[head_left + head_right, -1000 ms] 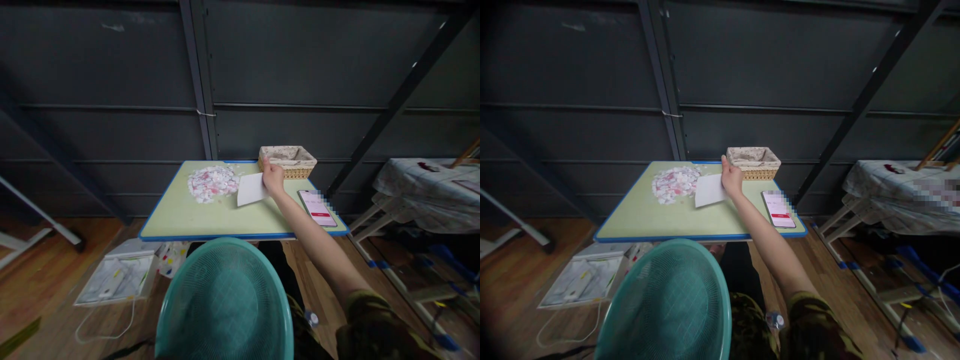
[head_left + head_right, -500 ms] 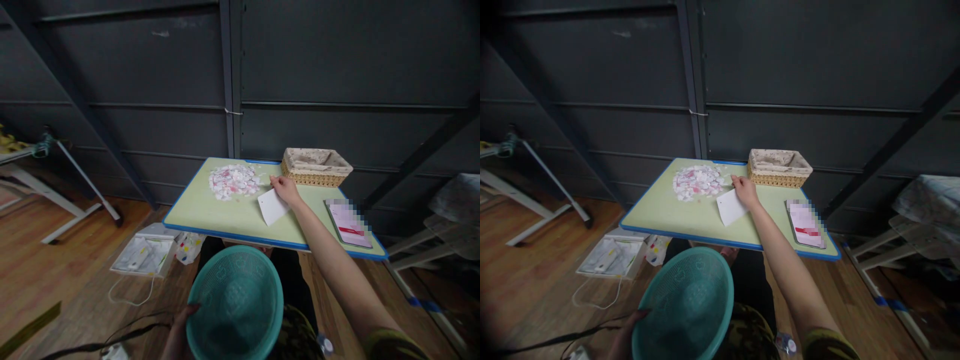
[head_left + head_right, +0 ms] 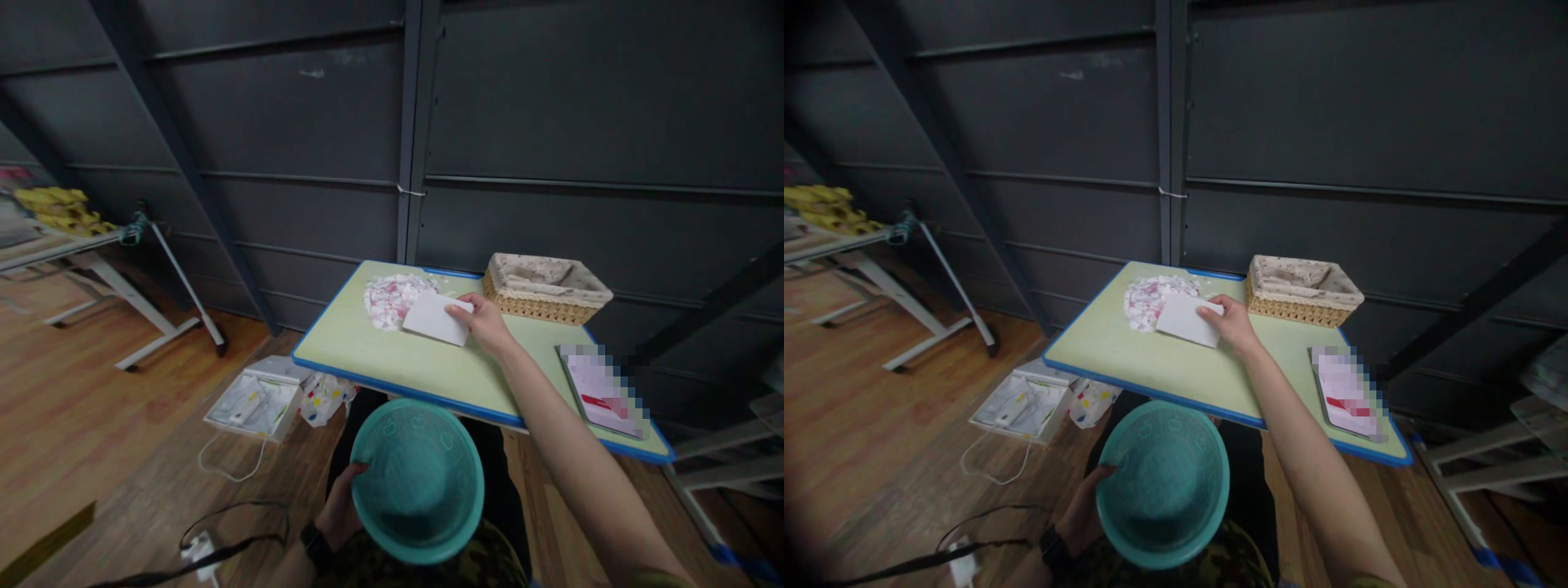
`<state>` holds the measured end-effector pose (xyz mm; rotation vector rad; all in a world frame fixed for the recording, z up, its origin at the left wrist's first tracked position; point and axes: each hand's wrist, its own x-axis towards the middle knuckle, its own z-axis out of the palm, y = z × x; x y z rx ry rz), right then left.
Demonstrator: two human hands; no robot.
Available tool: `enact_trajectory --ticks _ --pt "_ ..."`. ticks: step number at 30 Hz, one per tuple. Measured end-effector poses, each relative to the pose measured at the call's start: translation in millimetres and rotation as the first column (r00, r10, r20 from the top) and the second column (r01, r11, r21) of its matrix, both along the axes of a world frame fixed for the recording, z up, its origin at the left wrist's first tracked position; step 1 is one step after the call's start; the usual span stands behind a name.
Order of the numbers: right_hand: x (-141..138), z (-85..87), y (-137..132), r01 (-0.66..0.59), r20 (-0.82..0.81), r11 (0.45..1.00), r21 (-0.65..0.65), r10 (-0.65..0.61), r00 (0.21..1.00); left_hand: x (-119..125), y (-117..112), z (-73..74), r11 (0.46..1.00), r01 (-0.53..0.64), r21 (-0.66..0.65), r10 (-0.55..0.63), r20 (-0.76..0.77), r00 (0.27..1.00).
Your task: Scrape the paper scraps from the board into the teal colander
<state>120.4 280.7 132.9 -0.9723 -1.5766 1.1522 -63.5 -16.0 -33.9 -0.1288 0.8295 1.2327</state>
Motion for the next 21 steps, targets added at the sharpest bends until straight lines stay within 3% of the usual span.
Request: enact_trajectory --ticks 4,6,12,17,21 --pt "-28.4 10.3 -1.2 -0.072 0.216 0.952 0.297 0.006 0.976 3.2 -5.0 -10.8 1.0 0.013 -0.018 -0.013 0.009 1.0" --pt "-37.4 14.1 2.5 -0.134 0.316 0.916 0.378 0.008 0.949 3.6 -7.1 -12.9 1.0 0.018 -0.015 -0.018 0.018 1.0" --pt "-27.8 10.6 20.8 -0.15 0.38 0.903 0.402 -0.016 0.925 4.6 -11.4 -11.0 0.998 0.052 -0.035 -0.051 0.011 0.999" --pt "-1.9 12.5 31.9 -0.027 0.344 0.919 0.393 -0.119 0.931 5.7 -13.3 -6.9 0.999 0.03 -0.035 -0.032 -0.029 0.999" --pt "-3.9 10.4 29.0 0.067 0.255 0.927 0.37 -0.17 0.952 7.7 -12.2 -9.6 0.999 0.012 -0.034 -0.013 -0.032 0.999"
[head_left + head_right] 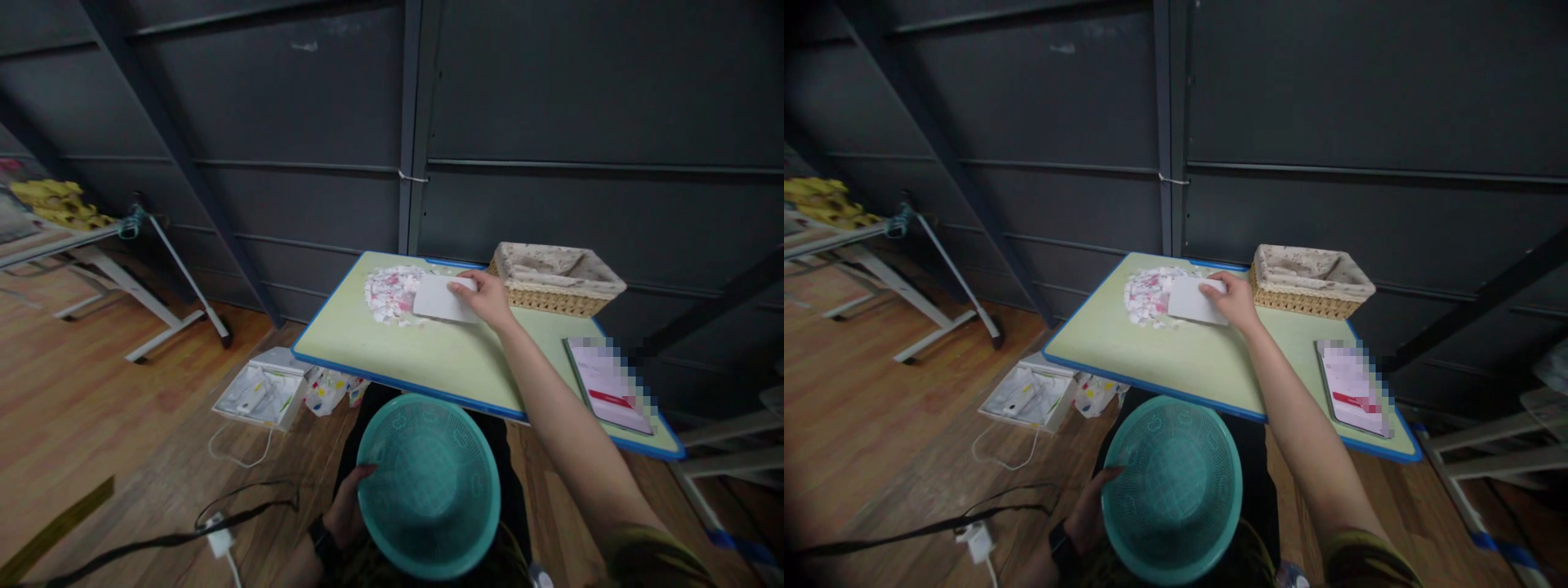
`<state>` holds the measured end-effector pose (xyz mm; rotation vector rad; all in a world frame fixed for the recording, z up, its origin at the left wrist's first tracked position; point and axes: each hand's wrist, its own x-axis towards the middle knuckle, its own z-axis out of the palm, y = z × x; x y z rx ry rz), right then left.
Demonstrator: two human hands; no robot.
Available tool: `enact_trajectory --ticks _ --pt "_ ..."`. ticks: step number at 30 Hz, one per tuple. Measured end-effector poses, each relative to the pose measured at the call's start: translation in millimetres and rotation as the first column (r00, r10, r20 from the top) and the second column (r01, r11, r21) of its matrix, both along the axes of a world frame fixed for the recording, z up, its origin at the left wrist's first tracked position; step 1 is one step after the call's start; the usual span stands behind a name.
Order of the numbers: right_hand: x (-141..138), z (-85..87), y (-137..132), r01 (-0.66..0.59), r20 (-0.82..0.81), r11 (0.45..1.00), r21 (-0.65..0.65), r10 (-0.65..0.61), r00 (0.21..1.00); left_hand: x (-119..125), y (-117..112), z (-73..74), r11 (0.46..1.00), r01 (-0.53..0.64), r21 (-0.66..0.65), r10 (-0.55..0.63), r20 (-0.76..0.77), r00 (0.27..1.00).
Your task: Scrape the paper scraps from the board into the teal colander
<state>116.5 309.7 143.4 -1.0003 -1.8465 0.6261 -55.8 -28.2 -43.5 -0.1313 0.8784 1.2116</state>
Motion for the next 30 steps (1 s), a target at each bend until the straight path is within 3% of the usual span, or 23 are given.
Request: enact_trajectory --ticks 8,15,23,30 --pt "-17.2 -6.1 -15.5 -0.081 0.0 0.997 0.018 0.081 0.997 5.4 0.9 -0.2 0.998 -0.06 -0.005 0.06 -0.006 0.998" --pt "-7.0 0.8 -9.8 -0.135 0.063 0.991 -0.004 0.135 0.989 5.7 0.8 6.4 0.999 -0.05 -0.02 0.05 0.033 0.998" --pt "3.8 5.5 0.3 -0.05 0.056 0.999 -0.017 0.05 0.997 2.7 1.2 6.1 0.997 -0.081 -0.012 0.081 0.023 0.996" --pt "-3.6 4.8 -6.4 -0.148 0.011 0.985 -0.084 0.149 0.989 0.0 2.0 5.1 0.995 -0.098 0.021 0.098 0.011 0.995"
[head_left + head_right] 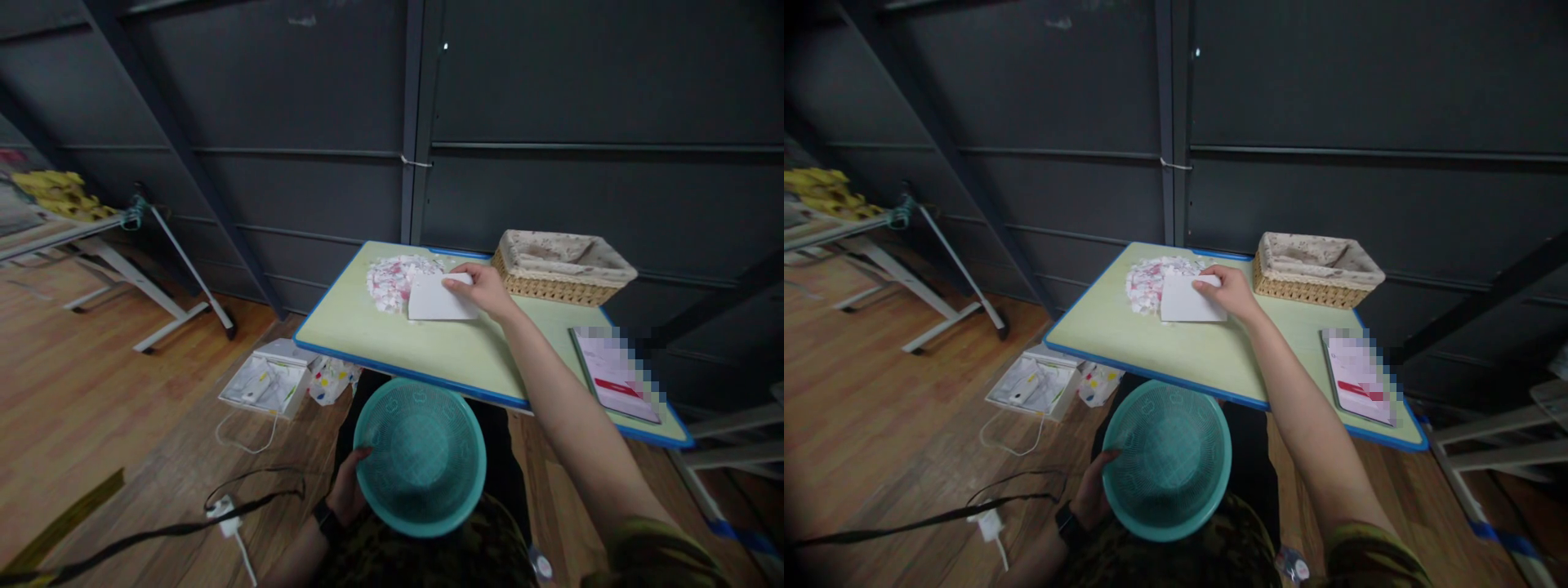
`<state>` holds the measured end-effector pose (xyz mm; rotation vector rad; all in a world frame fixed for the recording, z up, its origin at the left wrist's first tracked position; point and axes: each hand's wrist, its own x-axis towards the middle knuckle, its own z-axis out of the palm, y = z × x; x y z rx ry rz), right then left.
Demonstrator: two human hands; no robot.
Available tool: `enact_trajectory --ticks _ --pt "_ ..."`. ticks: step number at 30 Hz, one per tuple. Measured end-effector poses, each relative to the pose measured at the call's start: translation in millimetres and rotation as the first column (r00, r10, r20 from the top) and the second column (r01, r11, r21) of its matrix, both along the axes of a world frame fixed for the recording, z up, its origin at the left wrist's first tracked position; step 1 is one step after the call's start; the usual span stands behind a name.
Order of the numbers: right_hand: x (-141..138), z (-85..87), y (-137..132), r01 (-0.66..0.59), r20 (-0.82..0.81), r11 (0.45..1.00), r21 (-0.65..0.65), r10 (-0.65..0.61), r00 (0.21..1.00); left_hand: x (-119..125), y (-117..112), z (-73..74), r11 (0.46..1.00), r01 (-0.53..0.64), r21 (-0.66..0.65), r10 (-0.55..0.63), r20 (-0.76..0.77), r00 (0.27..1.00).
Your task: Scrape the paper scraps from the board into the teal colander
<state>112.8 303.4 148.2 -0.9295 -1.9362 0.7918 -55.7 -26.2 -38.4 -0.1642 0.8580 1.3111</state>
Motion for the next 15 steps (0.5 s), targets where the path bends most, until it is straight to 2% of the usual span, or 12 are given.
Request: enact_trajectory --ticks 3,5,9,12,15 --pt "2.7 2.2 -0.4 0.003 -0.056 0.997 -0.081 -0.008 0.998 -2.8 1.4 -3.4 1.0 -0.009 -0.004 0.009 -0.005 1.0" --pt "4.3 4.2 -2.7 -0.047 -0.108 0.979 -0.2 0.025 0.994 -5.0 2.5 -6.7 1.0 -0.013 -0.004 0.013 0.007 1.0" --pt "1.6 7.3 -14.7 -0.265 -0.192 0.866 -0.424 0.2 0.961 -8.1 4.0 -12.7 1.0 -0.028 0.014 0.028 0.041 0.999" --pt "-4.0 7.8 -25.3 -0.406 -0.181 0.775 -0.484 0.365 0.913 -8.3 4.0 -13.2 1.0 -0.027 0.009 0.027 0.038 0.999" --pt "-9.1 6.1 -32.9 -0.493 -0.185 0.713 -0.498 0.468 0.864 -7.6 3.7 -10.9 1.0 -0.028 0.001 0.027 0.025 0.999"
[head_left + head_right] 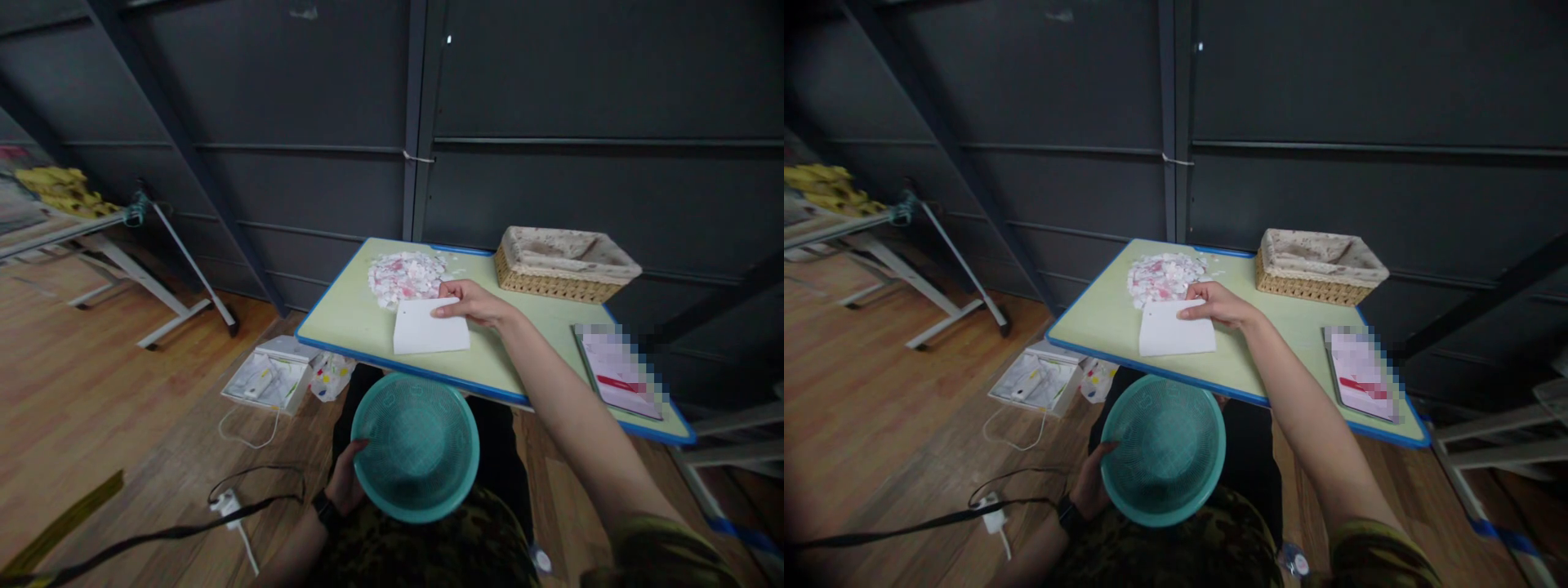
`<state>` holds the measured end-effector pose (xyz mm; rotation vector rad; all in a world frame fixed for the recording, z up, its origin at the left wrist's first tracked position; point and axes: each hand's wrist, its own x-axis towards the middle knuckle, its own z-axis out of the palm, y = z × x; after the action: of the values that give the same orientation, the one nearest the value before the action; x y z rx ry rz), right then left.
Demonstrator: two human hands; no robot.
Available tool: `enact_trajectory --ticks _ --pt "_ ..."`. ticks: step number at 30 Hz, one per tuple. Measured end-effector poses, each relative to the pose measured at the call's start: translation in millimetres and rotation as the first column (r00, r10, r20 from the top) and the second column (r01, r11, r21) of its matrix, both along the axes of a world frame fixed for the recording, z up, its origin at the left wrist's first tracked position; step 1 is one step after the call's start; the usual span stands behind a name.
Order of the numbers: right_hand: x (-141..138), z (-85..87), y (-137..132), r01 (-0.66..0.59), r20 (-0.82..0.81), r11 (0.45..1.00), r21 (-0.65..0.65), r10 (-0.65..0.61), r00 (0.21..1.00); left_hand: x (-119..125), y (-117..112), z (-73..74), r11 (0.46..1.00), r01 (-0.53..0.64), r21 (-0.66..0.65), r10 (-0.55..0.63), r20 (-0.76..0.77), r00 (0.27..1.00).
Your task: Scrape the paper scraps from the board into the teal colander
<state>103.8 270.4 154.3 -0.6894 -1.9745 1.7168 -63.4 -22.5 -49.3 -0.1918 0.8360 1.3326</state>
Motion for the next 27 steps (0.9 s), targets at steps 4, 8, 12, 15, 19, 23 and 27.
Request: enact_trajectory --ticks 4,8,12,15,19,23,27 --pt "-5.1 -4.3 -5.1 -0.073 0.033 0.997 -0.005 0.073 0.997 0.6 -0.6 1.9 1.0 0.004 0.0 -0.004 -0.006 1.0" --pt "-4.3 -6.3 -1.0 -0.116 0.08 0.993 -0.014 0.117 0.99 -0.2 -1.8 0.1 1.0 0.017 0.013 -0.017 0.0 1.0" --pt "10.9 -6.3 16.5 -0.083 0.113 0.995 -0.053 0.089 0.99 -1.7 -2.5 -4.0 0.999 0.013 0.029 -0.014 0.008 1.0" --pt "30.6 -7.0 33.1 -0.009 0.145 0.998 -0.069 0.019 0.989 -2.5 -2.3 -6.3 0.999 0.017 0.047 -0.018 0.017 1.0" --pt "55.5 -7.8 49.5 0.147 0.161 0.988 -0.038 -0.139 0.977 -2.3 -0.9 -5.1 0.999 0.012 0.033 -0.013 0.016 1.0" --pt "65.1 -6.9 53.8 0.232 0.15 0.972 -0.027 -0.226 0.963 -1.4 0.4 -2.4 1.0 -0.003 0.022 0.003 0.011 1.0" --pt "58.7 -5.5 49.8 0.245 0.129 0.969 -0.032 -0.239 0.962 -1.6 0.0 -3.1 1.0 0.006 0.013 -0.006 0.014 1.0"
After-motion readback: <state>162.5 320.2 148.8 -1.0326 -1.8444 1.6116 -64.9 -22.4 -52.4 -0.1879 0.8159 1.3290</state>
